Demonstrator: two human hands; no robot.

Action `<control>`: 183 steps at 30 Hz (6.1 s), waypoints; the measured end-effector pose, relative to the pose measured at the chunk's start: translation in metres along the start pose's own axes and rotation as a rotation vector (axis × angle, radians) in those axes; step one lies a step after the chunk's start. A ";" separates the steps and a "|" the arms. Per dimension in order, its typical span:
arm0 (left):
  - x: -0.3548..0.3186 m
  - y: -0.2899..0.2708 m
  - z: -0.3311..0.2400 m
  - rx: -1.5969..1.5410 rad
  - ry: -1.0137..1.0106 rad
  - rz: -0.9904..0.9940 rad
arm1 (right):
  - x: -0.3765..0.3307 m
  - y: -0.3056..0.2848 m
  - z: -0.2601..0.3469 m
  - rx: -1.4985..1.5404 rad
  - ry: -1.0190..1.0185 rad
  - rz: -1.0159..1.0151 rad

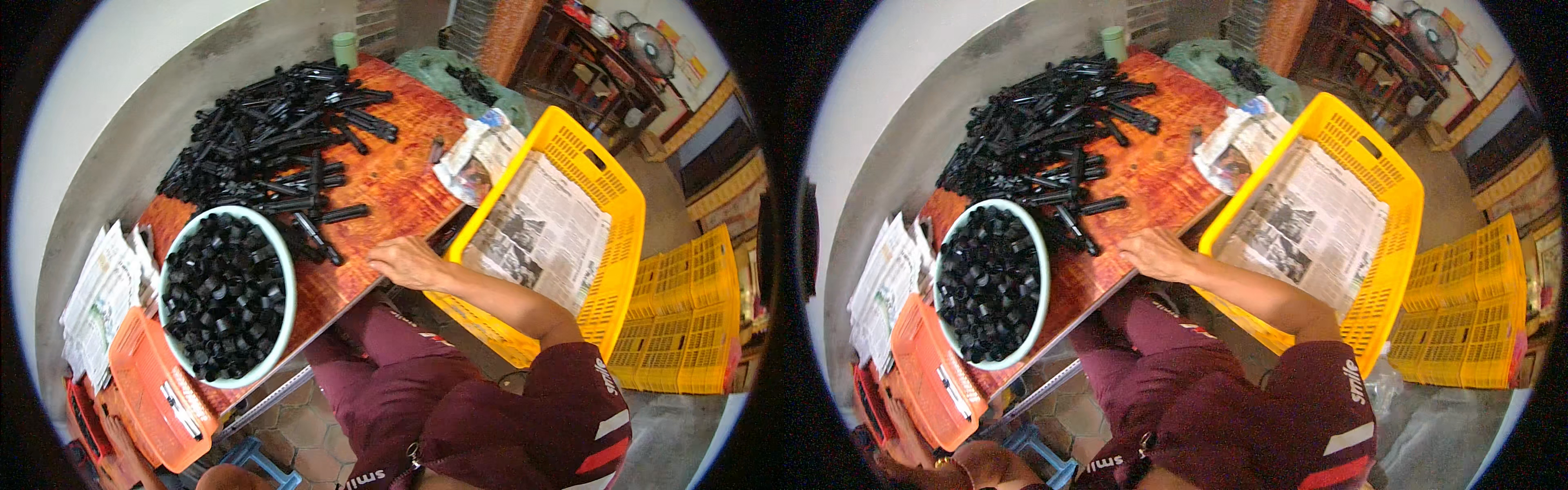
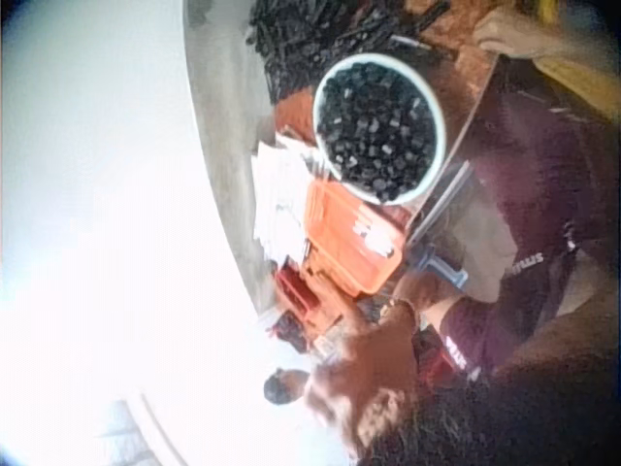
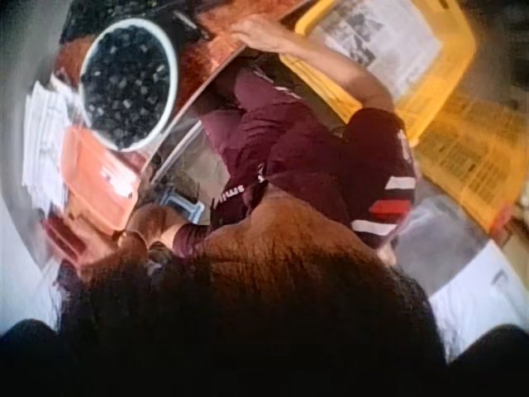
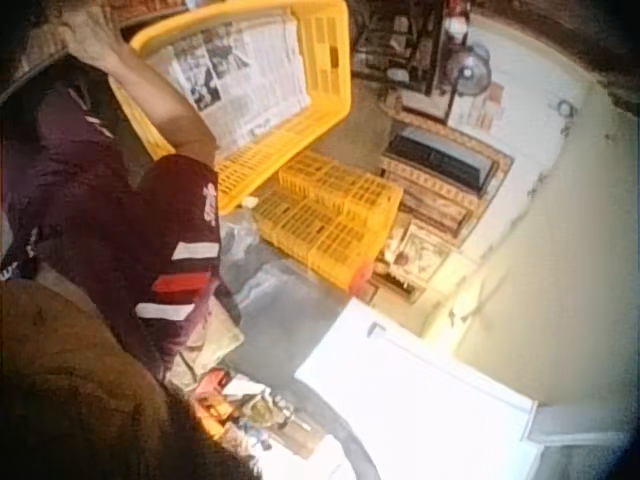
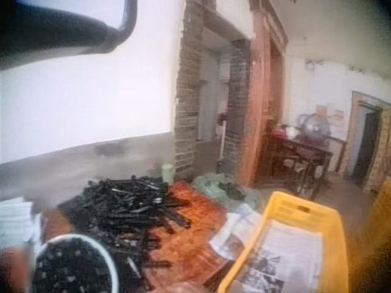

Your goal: The person repeatedly picks black cylindrical parts from a bowl and a table, inserts them into a metal rod, and places the assembled units into a yellow basket. The person also briefly handles a newspaper to cover the basket before continuing the assembly.

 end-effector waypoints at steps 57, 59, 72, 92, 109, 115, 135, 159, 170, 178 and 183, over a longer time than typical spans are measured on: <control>0.030 0.113 0.009 -0.353 0.481 0.005 | -0.324 -0.186 -0.201 0.414 1.036 -0.187; 0.031 0.113 0.003 -0.343 0.486 0.000 | -0.294 -0.224 -0.170 0.447 0.852 -0.325; 0.003 0.099 -0.006 -0.243 0.522 -0.105 | -0.090 -0.177 -0.067 0.738 0.298 -0.554; -0.113 0.175 0.207 -0.300 -0.768 -0.127 | -0.001 -0.053 -0.023 -0.154 0.033 -0.119; -0.095 0.334 0.285 0.434 -0.305 0.362 | -0.016 -0.048 -0.022 -0.288 -0.086 0.225; -0.094 0.339 0.290 0.469 -0.329 0.352 | -0.012 -0.069 -0.015 -0.198 -0.129 -0.002; -0.158 0.248 0.256 -0.496 -0.886 -0.055 | -0.018 -0.155 0.048 0.449 -0.189 -0.782; -0.159 0.164 0.220 -1.044 -0.782 -0.636 | 0.120 -0.050 0.044 -0.115 -0.196 -0.288; -0.159 0.172 0.222 -0.958 -0.853 -0.547 | 0.169 -0.014 0.039 -0.148 -0.179 -0.262; -0.141 0.172 0.234 -0.970 -0.854 -0.594 | 0.050 -0.081 0.053 0.179 -0.109 0.057; -0.108 0.182 0.248 -0.994 -0.784 -0.564 | -0.021 -0.062 0.069 0.289 -0.125 0.098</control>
Point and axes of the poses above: each hand's wrist, its own x-axis towards the middle knuckle, its own y-axis out of the palm, z = x × y, the point moved 9 cm from there along x, towards the middle knuckle, and after that the axes turned 1 degree about x, right-handed, at the moved point
